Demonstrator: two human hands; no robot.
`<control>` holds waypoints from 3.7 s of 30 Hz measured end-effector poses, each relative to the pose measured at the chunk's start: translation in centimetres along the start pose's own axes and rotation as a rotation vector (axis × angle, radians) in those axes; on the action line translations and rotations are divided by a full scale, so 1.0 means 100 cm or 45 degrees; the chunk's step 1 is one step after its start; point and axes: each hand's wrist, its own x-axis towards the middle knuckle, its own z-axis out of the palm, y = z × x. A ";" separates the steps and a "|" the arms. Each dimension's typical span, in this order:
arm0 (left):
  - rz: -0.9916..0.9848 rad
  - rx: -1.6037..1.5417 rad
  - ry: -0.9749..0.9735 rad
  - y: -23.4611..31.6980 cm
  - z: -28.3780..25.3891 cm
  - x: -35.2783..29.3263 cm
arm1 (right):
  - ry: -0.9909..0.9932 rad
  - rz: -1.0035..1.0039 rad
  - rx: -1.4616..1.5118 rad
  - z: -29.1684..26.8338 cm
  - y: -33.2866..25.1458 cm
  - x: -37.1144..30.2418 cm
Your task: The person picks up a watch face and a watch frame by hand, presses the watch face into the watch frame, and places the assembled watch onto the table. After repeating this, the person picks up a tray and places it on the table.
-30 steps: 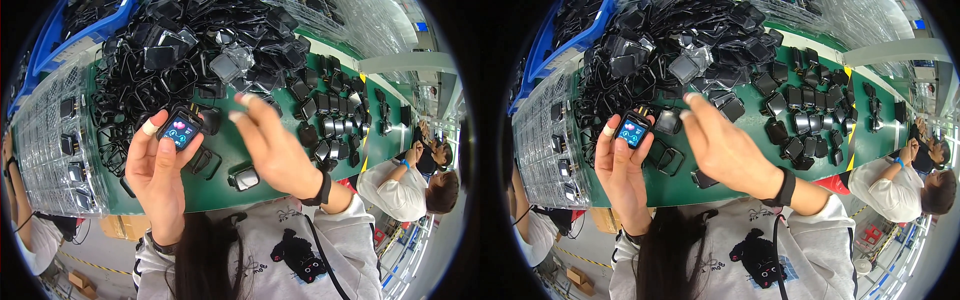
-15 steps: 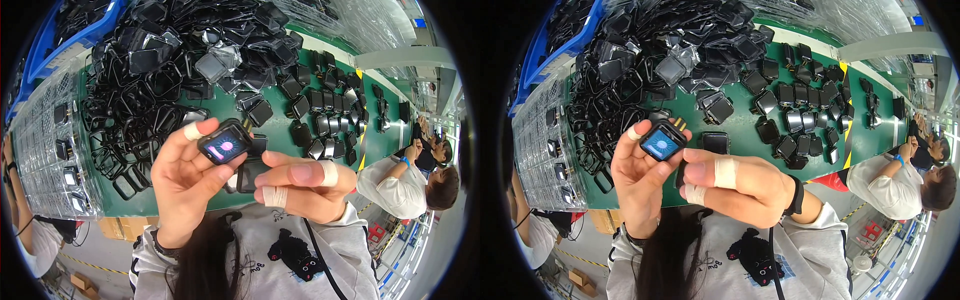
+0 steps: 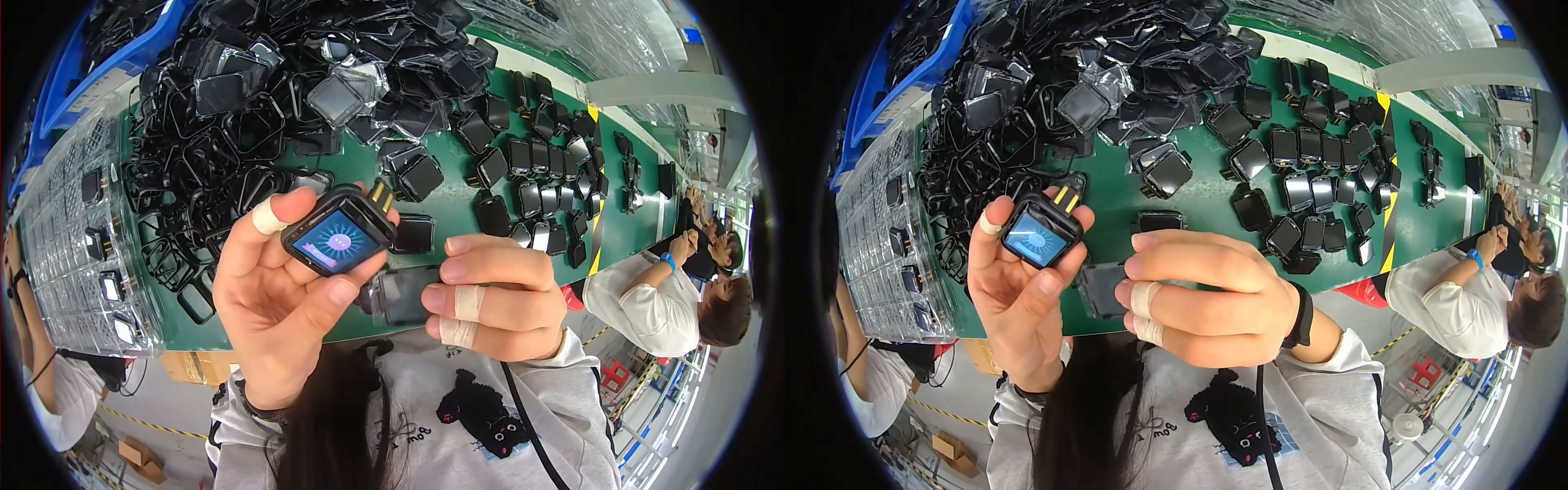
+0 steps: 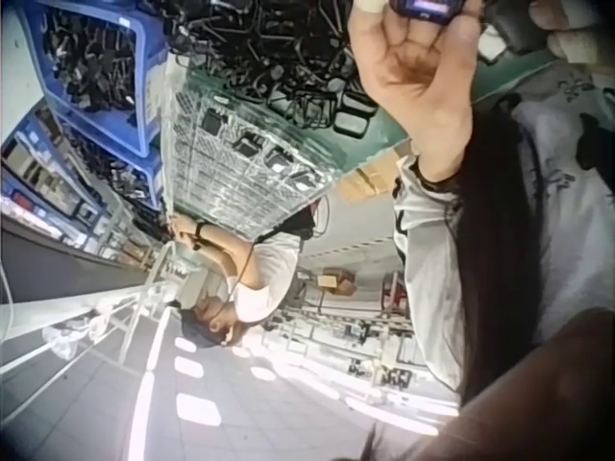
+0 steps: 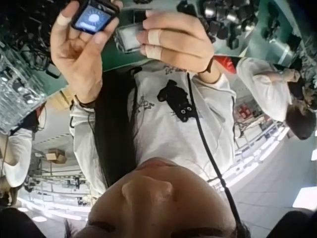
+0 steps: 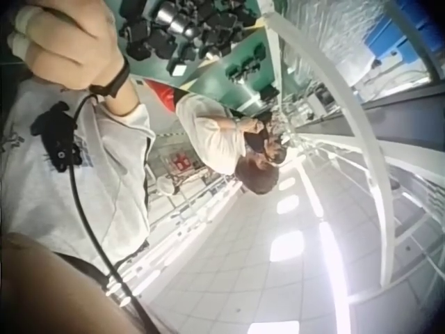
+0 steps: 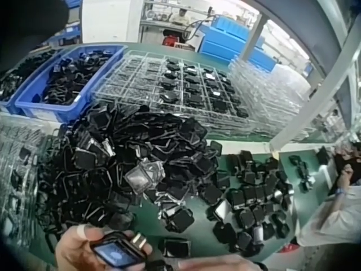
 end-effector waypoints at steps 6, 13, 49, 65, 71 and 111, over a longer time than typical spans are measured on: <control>0.015 0.159 -0.201 -0.013 -0.005 0.003 | -0.077 0.445 0.083 -0.013 0.001 0.021; -0.057 0.346 -0.260 -0.009 0.000 -0.001 | -0.108 0.906 0.138 -0.005 0.001 0.026; 0.203 0.209 -0.180 -0.025 0.003 -0.001 | 0.223 0.842 0.409 0.019 -0.010 -0.010; 0.465 1.419 0.116 -0.037 -0.006 0.014 | -0.145 0.908 -0.270 0.001 0.001 0.005; 0.466 1.754 0.192 -0.036 -0.005 0.031 | -0.551 0.715 -0.675 -0.007 0.035 -0.001; 0.016 0.257 -0.276 -0.012 -0.027 -0.004 | -0.084 1.037 0.486 0.019 0.016 0.009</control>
